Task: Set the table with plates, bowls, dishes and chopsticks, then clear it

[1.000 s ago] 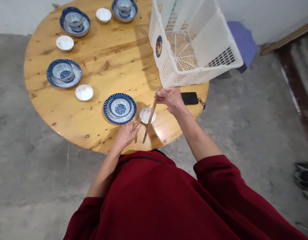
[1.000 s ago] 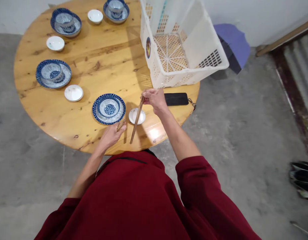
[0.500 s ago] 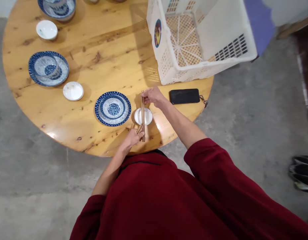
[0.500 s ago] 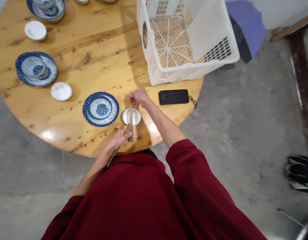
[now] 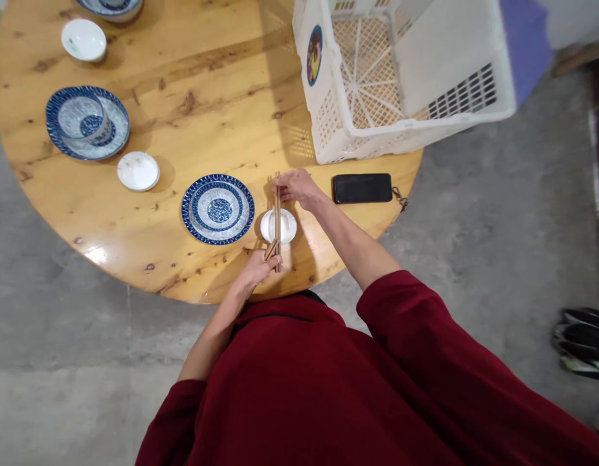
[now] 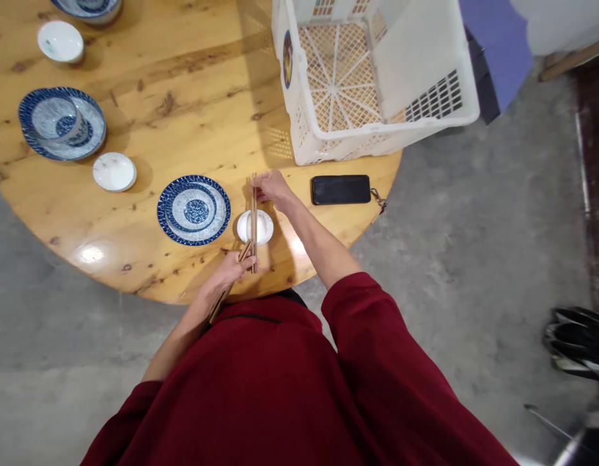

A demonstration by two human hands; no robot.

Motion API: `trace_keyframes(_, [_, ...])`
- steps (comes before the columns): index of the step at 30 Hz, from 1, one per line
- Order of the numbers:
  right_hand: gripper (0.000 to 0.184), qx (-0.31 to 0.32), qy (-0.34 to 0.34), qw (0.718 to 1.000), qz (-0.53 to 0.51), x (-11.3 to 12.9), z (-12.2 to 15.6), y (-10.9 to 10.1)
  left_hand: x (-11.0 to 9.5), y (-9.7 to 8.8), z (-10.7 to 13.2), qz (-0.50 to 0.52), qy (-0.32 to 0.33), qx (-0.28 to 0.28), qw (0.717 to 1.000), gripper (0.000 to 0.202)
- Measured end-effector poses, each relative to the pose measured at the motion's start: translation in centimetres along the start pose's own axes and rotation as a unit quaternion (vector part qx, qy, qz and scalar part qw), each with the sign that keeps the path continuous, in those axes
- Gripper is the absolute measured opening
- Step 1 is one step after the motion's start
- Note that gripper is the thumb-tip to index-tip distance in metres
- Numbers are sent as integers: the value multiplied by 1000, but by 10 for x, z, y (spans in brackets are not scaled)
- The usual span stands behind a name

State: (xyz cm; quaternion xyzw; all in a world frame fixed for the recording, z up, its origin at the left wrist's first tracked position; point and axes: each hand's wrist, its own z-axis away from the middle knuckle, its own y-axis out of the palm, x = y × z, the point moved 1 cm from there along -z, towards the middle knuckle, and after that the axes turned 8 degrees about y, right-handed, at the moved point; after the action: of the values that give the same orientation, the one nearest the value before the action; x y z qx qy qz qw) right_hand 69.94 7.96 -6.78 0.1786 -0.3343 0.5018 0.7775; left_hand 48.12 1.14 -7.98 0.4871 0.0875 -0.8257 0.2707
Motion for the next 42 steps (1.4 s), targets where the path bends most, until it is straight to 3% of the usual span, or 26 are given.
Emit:
trace_keyframes(16, [13, -7, 15, 1000, -9, -13, 11, 3, 4, -3, -1, 2, 28, -34, 999, 33])
trace_keyframes(42, [18, -22, -14, 1000, 2, -18, 8, 6, 2, 2, -6, -10, 24, -13, 1000, 31])
